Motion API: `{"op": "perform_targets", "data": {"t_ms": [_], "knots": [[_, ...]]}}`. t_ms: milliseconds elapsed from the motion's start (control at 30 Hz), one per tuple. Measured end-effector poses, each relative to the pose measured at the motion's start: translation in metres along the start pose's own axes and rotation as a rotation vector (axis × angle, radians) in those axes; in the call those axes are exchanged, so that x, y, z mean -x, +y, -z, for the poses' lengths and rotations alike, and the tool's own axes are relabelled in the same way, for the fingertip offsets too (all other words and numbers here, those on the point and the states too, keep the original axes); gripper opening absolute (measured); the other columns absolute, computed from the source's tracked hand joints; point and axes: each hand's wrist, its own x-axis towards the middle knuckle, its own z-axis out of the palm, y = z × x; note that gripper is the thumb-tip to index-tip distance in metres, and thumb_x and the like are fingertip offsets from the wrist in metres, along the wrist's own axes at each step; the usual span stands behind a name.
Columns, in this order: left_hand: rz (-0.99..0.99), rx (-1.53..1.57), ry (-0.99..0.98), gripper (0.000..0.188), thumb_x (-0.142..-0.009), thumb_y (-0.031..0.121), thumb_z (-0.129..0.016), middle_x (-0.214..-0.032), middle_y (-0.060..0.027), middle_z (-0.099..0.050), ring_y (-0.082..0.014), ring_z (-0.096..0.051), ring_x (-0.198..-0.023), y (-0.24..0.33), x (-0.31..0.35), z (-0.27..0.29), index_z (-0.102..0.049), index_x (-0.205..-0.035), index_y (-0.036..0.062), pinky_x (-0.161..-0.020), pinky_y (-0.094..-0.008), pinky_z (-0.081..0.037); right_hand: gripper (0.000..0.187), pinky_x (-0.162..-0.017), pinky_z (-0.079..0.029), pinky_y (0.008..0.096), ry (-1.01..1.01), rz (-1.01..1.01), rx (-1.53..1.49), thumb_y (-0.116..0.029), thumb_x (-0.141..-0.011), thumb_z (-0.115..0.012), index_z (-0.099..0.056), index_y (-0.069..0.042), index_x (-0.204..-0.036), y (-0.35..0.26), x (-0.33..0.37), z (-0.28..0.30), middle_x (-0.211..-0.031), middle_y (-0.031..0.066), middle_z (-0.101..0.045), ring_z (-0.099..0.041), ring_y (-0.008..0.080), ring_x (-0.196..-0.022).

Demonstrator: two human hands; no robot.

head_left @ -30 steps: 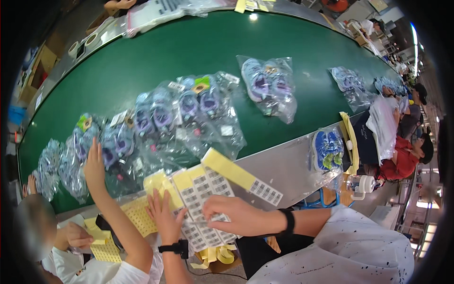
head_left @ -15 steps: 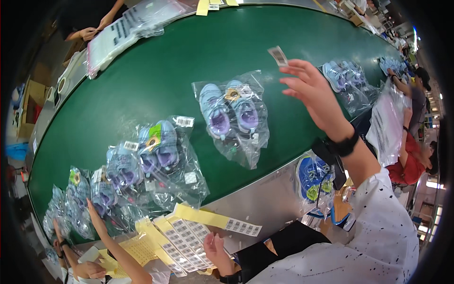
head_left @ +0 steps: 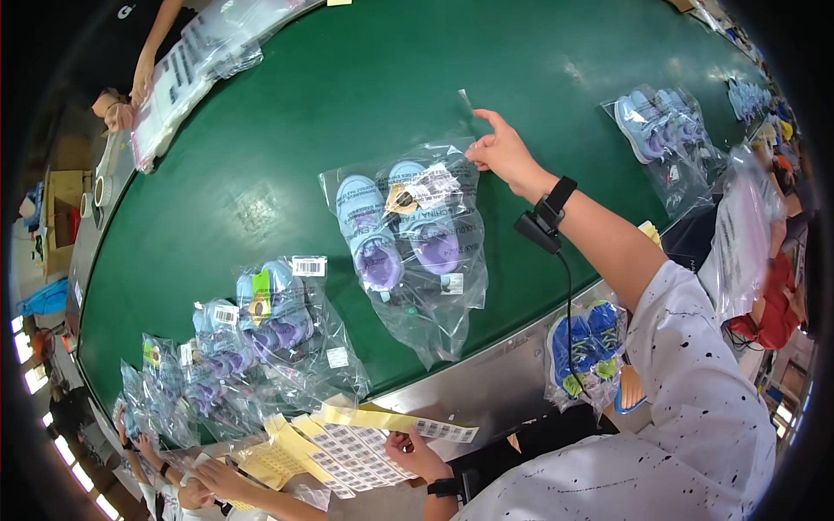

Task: The person applies barcode stickers to plastic bags containing pairs of children's shoes on a green conveyor belt. They peel individual labels from a sheet and affix them to the packaging, then move the labeled bags along the belt. Other workers are visible in the background performing similar tasks.

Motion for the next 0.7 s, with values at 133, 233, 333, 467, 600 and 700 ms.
{"op": "perform_targets", "data": {"t_ms": [133,233,333,467,600,700], "knots": [[-0.034,-0.036,-0.002,0.033,-0.089,0.015,-0.067,-0.099,-0.0047,-0.050,-0.0128,-0.048,-0.086,-0.003,0.003,-0.003,-0.050,-0.114,0.0018,-0.075,-0.0263,-0.043,0.072,-0.071,-0.050,0.0269,-0.048,-0.017,-0.040,0.000,-0.084,-0.064,-0.028,-0.006,-0.146,0.001,0.001,0.011,-0.082,0.0038,-0.061,-0.059,0.0107,-0.075],[-0.018,-0.097,-0.008,0.038,-0.086,0.009,-0.067,-0.102,-0.0060,-0.050,-0.0139,-0.047,-0.088,0.003,0.005,-0.007,-0.047,-0.117,0.0002,-0.079,-0.0281,-0.045,0.073,-0.071,-0.050,0.0268,-0.096,0.032,-0.068,0.000,-0.085,-0.063,-0.026,-0.007,-0.147,0.001,0.000,0.013,-0.083,0.0041,-0.062,-0.059,0.0106,-0.076],[-0.029,-0.127,-0.008,0.039,-0.086,0.009,-0.068,-0.101,-0.0062,-0.050,-0.0145,-0.048,-0.087,-0.003,0.003,-0.008,-0.047,-0.117,0.0003,-0.079,-0.0282,-0.045,0.075,-0.069,-0.050,0.0268,-0.116,0.059,-0.037,0.000,-0.084,-0.064,-0.025,-0.006,-0.148,0.003,-0.003,0.019,-0.082,0.0054,-0.062,-0.059,0.0111,-0.075],[-0.028,-0.075,0.002,0.039,-0.085,0.010,-0.070,-0.100,-0.0060,-0.050,-0.0145,-0.048,-0.087,-0.002,0.007,-0.011,-0.047,-0.115,0.0011,-0.079,-0.0279,-0.045,0.063,-0.069,-0.049,0.0258,-0.046,0.074,-0.034,-0.004,-0.084,-0.066,-0.037,-0.004,-0.141,0.003,-0.008,0.036,-0.086,0.0049,-0.063,-0.058,0.0104,-0.077],[-0.051,-0.062,0.001,0.036,-0.085,0.009,-0.070,-0.098,-0.0053,-0.049,-0.0142,-0.047,-0.087,-0.009,0.008,-0.012,-0.047,-0.112,0.0016,-0.078,-0.0270,-0.044,0.027,-0.074,-0.047,0.0251,-0.015,0.131,-0.098,-0.009,-0.085,-0.069,-0.059,-0.002,-0.109,-0.005,-0.020,0.053,-0.098,0.0045,-0.062,-0.056,0.0104,-0.083],[-0.055,-0.059,0.004,0.034,-0.086,0.010,-0.067,-0.098,-0.0056,-0.050,-0.0140,-0.047,-0.085,-0.008,0.009,-0.015,-0.047,-0.113,0.0008,-0.077,-0.0275,-0.044,0.007,-0.090,-0.045,0.0291,-0.201,0.079,-0.051,-0.010,-0.087,-0.067,-0.064,-0.003,-0.085,-0.015,-0.019,0.048,-0.122,0.0137,-0.056,-0.056,0.0163,-0.101]]}}
